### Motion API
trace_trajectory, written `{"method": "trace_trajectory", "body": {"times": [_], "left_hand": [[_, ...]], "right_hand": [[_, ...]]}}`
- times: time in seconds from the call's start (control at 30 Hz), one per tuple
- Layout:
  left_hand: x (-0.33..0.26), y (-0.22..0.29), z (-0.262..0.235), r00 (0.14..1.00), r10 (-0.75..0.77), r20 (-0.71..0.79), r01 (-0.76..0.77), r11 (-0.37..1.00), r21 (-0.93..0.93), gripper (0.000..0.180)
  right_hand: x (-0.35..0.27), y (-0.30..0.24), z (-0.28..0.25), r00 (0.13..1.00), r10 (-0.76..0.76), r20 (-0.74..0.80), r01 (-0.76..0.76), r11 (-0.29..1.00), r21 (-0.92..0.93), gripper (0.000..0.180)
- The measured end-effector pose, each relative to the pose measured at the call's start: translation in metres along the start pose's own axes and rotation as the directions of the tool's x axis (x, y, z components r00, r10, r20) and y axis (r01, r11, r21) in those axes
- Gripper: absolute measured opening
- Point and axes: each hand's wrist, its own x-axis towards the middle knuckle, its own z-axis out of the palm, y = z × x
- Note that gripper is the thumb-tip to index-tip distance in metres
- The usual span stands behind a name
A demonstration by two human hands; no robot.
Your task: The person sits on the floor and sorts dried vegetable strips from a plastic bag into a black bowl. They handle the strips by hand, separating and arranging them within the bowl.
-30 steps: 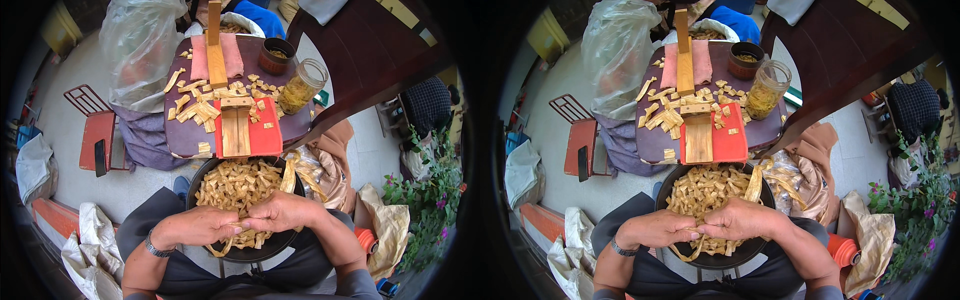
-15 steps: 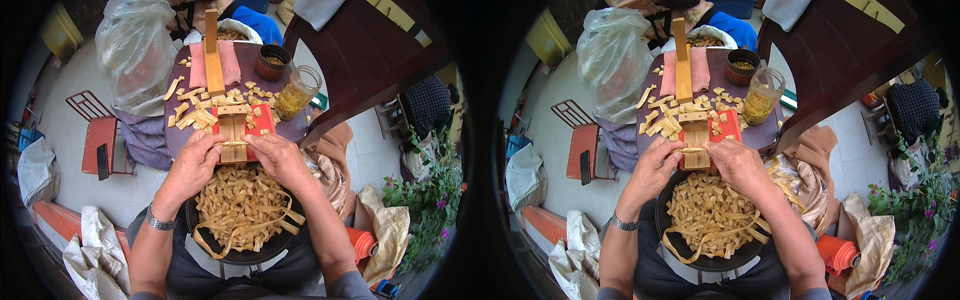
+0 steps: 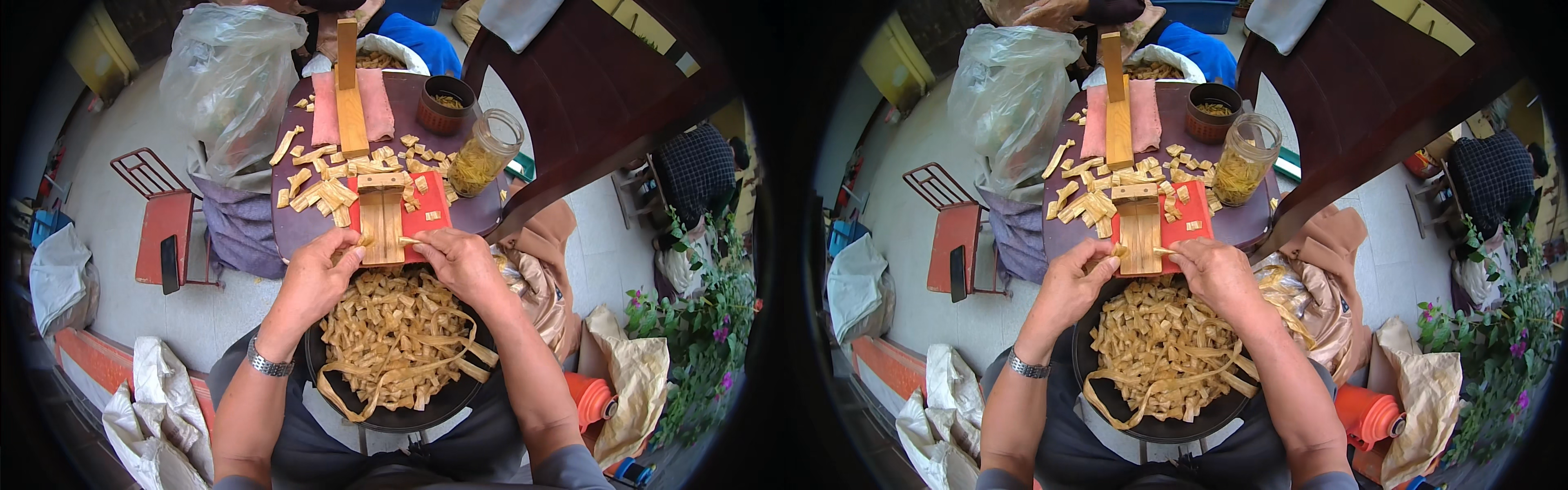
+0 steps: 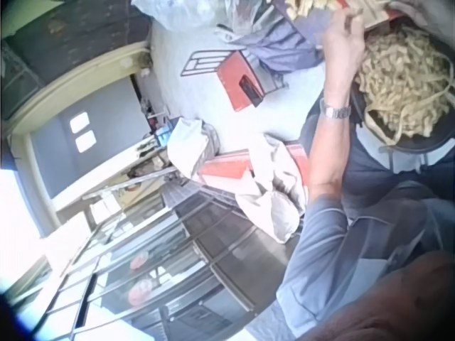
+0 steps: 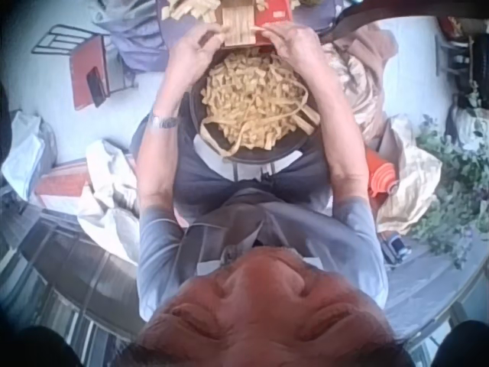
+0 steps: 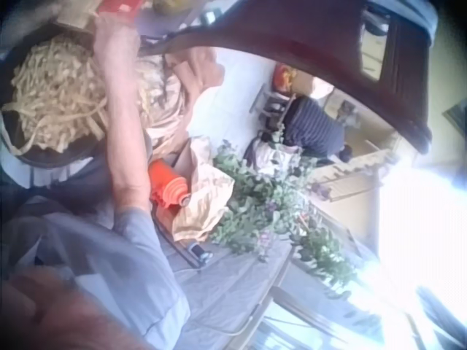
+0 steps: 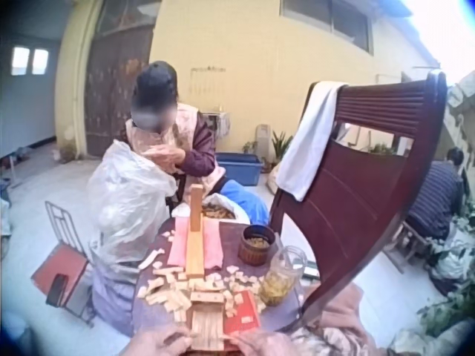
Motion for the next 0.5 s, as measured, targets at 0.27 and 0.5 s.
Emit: {"method": "trace_trajectory", "body": {"times": [0.27, 0.5], "left_hand": [[-0.015, 0.028, 0.002, 0.955, -0.082, 0.284, 0.281, 0.549, -0.787, 0.024], [-0.024, 0.025, 0.026, 0.986, -0.122, 0.114, 0.156, 0.438, -0.885, 0.024]], "right_hand": [[-0.009, -0.04, -0.011, 0.903, 0.237, 0.358, -0.429, 0.54, 0.724, 0.019], [-0.014, -0.059, 0.013, 0.944, 0.13, 0.302, -0.297, 0.733, 0.612, 0.037]]}}
